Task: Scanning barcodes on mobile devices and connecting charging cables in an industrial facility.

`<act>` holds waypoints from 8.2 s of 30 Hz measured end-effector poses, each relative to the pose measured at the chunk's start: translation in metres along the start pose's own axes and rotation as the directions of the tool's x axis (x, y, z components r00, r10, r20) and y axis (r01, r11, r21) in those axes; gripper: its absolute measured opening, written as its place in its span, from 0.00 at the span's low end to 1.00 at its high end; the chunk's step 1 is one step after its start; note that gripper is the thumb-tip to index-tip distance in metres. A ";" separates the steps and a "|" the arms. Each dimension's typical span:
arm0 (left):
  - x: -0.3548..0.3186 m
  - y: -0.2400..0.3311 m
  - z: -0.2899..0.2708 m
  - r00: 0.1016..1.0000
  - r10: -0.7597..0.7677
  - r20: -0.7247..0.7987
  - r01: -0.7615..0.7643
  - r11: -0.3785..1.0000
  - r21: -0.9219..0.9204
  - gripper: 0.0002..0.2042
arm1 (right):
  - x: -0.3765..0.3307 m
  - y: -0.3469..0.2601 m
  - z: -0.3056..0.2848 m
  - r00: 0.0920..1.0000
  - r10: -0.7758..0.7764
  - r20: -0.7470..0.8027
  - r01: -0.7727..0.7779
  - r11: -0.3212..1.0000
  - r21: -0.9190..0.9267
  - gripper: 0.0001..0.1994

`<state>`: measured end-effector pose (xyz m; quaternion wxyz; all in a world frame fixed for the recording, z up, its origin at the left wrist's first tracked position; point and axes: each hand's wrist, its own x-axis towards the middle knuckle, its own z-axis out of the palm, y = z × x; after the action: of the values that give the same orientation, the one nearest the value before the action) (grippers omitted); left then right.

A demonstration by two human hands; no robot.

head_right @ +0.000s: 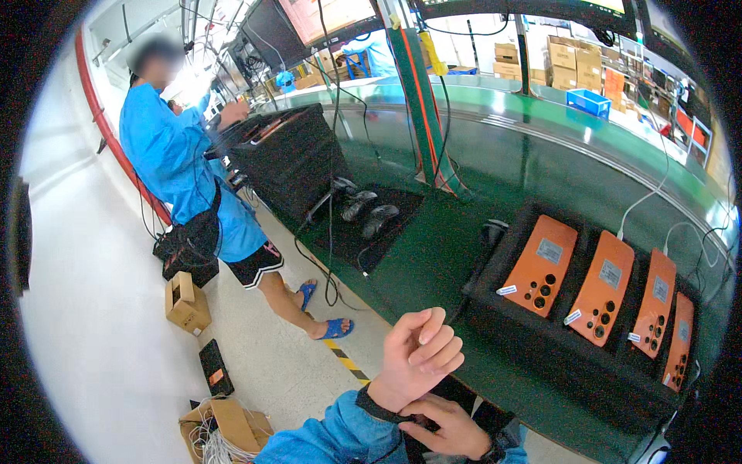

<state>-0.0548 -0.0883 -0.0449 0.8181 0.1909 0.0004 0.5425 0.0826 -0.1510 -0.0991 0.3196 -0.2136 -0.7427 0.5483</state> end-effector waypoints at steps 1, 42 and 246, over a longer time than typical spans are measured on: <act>0.000 0.001 -0.001 1.000 0.002 -0.002 -0.002 1.000 0.007 0.17 | 0.003 -0.003 0.000 1.000 0.000 0.000 0.000 1.000 0.002 0.10; -0.014 -0.001 0.000 1.000 0.006 -0.029 -0.005 0.999 0.038 0.18 | 0.000 -0.009 0.022 0.983 -0.117 -0.141 0.083 0.971 -0.226 0.12; 0.133 -0.015 -0.001 0.866 -0.158 0.475 -0.449 -0.666 0.596 0.24 | -0.070 -0.095 -0.336 0.477 -0.011 -0.879 -0.450 0.856 -0.255 0.19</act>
<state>0.0128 0.0253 -0.0234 0.0279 0.8925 0.3072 0.3290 0.3737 0.0006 0.0397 0.5087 -0.6205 -0.5560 0.2171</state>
